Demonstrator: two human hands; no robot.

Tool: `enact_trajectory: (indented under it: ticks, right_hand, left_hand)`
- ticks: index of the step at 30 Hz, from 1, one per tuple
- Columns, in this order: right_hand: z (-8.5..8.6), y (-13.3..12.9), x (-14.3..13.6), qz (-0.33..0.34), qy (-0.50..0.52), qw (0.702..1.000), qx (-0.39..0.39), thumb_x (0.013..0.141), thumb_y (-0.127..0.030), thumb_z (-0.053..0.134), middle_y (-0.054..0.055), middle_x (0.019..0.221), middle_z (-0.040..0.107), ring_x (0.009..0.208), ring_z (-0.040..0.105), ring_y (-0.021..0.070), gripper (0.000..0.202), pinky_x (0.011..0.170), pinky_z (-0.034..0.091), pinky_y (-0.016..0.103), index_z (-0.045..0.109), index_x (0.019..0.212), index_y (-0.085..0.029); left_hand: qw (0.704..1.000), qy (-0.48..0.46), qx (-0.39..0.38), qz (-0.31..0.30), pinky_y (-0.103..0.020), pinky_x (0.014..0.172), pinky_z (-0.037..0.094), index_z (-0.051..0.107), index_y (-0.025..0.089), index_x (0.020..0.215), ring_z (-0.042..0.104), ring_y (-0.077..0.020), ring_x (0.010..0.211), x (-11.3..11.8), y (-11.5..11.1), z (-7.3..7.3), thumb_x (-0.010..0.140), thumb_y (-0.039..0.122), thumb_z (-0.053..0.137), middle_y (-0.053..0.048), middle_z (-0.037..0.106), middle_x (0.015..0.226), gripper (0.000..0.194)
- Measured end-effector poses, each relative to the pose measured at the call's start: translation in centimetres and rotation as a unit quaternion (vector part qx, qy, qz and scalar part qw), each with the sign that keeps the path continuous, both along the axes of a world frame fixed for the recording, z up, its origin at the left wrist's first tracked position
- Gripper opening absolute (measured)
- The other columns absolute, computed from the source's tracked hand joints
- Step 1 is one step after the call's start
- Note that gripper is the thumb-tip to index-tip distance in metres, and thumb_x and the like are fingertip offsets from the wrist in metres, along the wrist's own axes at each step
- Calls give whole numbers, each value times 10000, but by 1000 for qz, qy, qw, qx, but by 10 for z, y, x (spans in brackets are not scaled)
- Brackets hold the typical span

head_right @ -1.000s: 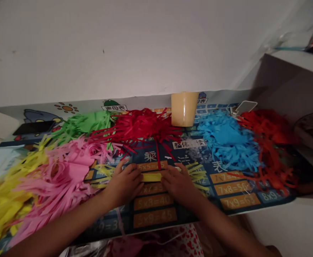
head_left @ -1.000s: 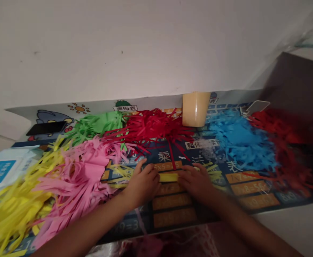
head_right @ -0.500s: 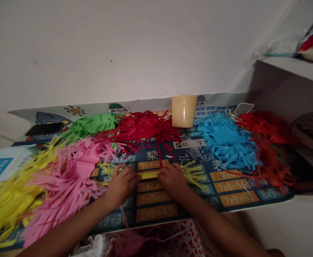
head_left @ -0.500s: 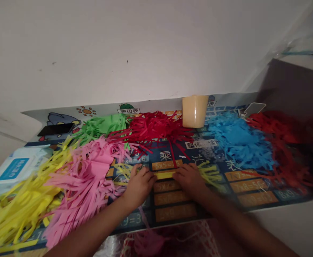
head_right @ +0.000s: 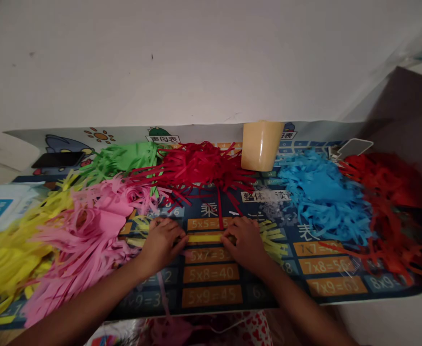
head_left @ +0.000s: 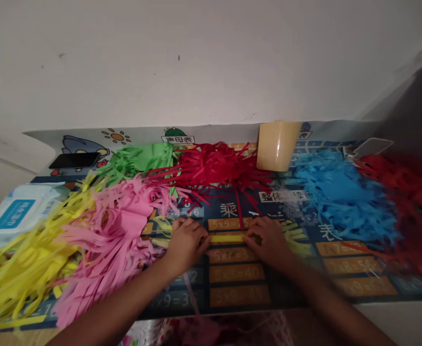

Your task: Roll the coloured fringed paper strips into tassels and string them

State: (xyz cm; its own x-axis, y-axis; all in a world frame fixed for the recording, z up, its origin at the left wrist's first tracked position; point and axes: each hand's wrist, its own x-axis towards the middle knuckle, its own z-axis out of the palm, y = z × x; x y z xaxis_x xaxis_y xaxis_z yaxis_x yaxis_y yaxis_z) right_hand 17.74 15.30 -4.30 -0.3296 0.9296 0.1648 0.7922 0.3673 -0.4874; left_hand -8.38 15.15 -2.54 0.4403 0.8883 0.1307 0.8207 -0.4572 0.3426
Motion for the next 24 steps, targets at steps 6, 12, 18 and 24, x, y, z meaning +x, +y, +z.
enact_trajectory:
  ticks: [6, 12, 18, 24]
  right_hand:
    - [2, 3, -4, -10, -2, 1000, -13, 788, -215, 696, 5, 820, 653, 835, 548, 200, 115, 746, 271, 354, 637, 689, -217]
    - [7, -1, -1, 55, -25, 993, 104, 832, -236, 686, -1, 962, 691, 921, 537, 219, 41, 811, 279, 395, 679, 802, -264]
    - [6, -1, -3, 192, -138, 947, 218, 923, -175, 598, 1, 924, 703, 981, 527, 201, 90, 914, 277, 416, 661, 912, -238]
    - [5, -1, -15, 140, -110, 961, 213, 921, -196, 593, -1, 902, 698, 963, 547, 194, 74, 921, 273, 415, 646, 878, -223]
  left_hand:
    - [999, 33, 1, -6, -407, 807, 303, 631, 196, 720, 538, -212, 786, -1, 7, -3, 875, 280, 623, -14, 640, 706, 177]
    - [987, 22, 112, -113, -486, 1021, 232, 663, 331, 1007, 537, -207, 983, -6, 3, -6, 867, 299, 672, 32, 682, 928, 144]
    - [978, 112, 122, -128, -498, 1079, 214, 641, 242, 930, 531, -203, 983, 10, -5, 9, 949, 226, 524, 34, 649, 889, 119]
    - [972, 94, 170, -133, -478, 1018, 268, 623, 242, 889, 529, -176, 892, 14, 0, -7, 931, 212, 563, 35, 645, 818, 79]
